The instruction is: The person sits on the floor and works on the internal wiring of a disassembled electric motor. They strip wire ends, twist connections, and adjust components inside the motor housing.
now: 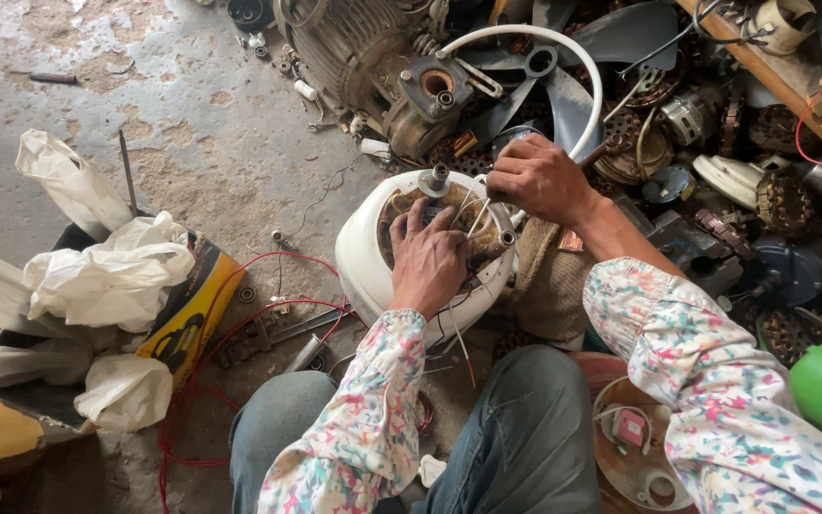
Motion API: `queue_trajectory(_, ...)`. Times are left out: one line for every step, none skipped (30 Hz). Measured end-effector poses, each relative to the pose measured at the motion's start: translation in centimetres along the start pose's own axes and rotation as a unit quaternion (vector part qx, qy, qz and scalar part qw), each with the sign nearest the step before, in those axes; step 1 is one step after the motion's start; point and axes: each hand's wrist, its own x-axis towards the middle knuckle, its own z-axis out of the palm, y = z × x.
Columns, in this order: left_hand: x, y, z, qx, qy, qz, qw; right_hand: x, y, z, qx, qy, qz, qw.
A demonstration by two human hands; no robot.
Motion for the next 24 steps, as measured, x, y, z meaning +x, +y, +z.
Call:
queue_trajectory(0.0, 0.0, 0.0, 0.005, 0.001, 0.001, 1.000, 0.1, 0.2, 0.2, -0.007, 0.000, 0.001, 1.000)
queue_trajectory(0.0, 0.0, 0.0, 0.002, -0.001, 0.000, 1.000, 0.2, 0.3, 0.3, -0.013, 0.000, 0.002, 1.000)
queue_trajectory(0.0, -0.1, 0.0, 0.000, -0.002, -0.001, 1.000, 0.2, 0.3, 0.4, -0.014, -0.002, 0.006, 1.000)
queue_trajectory(0.0, -0.1, 0.0, -0.002, -0.003, -0.002, 1.000, 0.2, 0.4, 0.3, -0.014, -0.005, 0.011, 1.000)
queue_trajectory(-0.1, -0.2, 0.0, -0.004, -0.004, 0.000, 1.000, 0.2, 0.3, 0.2, -0.014, -0.009, 0.017, 1.000)
queue_trajectory(0.0, -0.2, -0.1, -0.006, -0.002, 0.002, 1.000, 0.3, 0.3, 0.1, -0.004, -0.008, 0.018, 1.000)
queue_trajectory(0.0, -0.2, -0.1, -0.009, -0.001, 0.003, 1.000, 0.2, 0.2, -0.1, 0.007, -0.008, 0.018, 1.000)
queue_trajectory(-0.1, -0.2, -0.1, -0.004, -0.003, 0.001, 1.000, 0.1, 0.0, -0.4, 0.019, -0.009, 0.020, 1.000)
queue_trajectory(-0.2, -0.1, -0.1, 0.002, -0.006, -0.001, 1.000, 0.1, -0.3, -0.6, 0.022, -0.011, 0.019, 1.000)
queue_trajectory(-0.2, -0.1, -0.1, 0.009, -0.008, -0.001, 1.000, 0.1, -0.5, -0.9, 0.023, -0.011, 0.018, 1.000)
queue_trajectory(-0.1, 0.0, -0.1, 0.005, -0.008, -0.003, 1.000, 0.2, -0.7, -1.1, 0.023, -0.011, 0.016, 1.000)
queue_trajectory(-0.1, 0.0, -0.1, 0.002, -0.008, -0.005, 1.000, 0.2, -1.1, -1.2, 0.028, -0.012, 0.002, 1.000)
queue_trajectory(-0.1, 0.0, -0.1, -0.001, -0.007, -0.006, 1.000, 0.3, -1.6, -1.3, 0.032, -0.013, -0.011, 0.999)
queue_trajectory(0.0, 0.0, -0.1, -0.005, -0.004, -0.005, 1.000, 0.3, -2.0, -1.3, 0.036, -0.013, -0.023, 0.999)
queue_trajectory(0.0, 0.0, -0.1, -0.008, -0.001, -0.004, 1.000, 0.3, -2.2, -1.3, 0.015, -0.014, -0.042, 0.999)
queue_trajectory(-0.1, 0.0, -0.1, -0.011, 0.002, -0.004, 1.000, 0.4, -2.5, -1.3, -0.005, -0.015, -0.061, 0.998)
queue_trajectory(-0.1, -0.1, -0.1, -0.006, 0.000, -0.003, 1.000, 0.4, -2.6, -1.2, -0.025, -0.015, -0.079, 0.996)
queue_trajectory(-0.1, -0.2, -0.1, -0.001, -0.001, -0.003, 1.000, 0.5, -2.6, -1.1, -0.019, -0.014, -0.069, 0.997)
queue_trajectory(-0.1, -0.2, 0.0, 0.003, -0.002, -0.002, 1.000, 0.5, -2.4, -1.1, -0.012, -0.013, -0.059, 0.998)
queue_trajectory(-0.1, -0.3, 0.0, -0.001, -0.002, -0.005, 1.000, 0.5, -2.3, -1.1, -0.006, -0.013, -0.049, 0.999)
queue_trajectory(-0.1, -0.2, 0.1, -0.006, -0.003, -0.008, 1.000, 0.4, -2.1, -1.0, -0.001, -0.005, -0.048, 0.999)
queue_trajectory(0.0, -0.2, 0.2, -0.012, -0.003, -0.009, 1.000, 0.4, -2.0, -1.0, 0.004, 0.004, -0.046, 0.999)
queue_trajectory(0.1, -0.2, 0.2, -0.012, -0.005, -0.009, 1.000, 0.4, -1.9, -0.9, 0.008, 0.012, -0.044, 0.999)
queue_trajectory(0.1, -0.1, 0.2, -0.012, -0.007, -0.010, 1.000, 0.4, -1.8, -0.8, 0.011, 0.015, -0.037, 0.999)
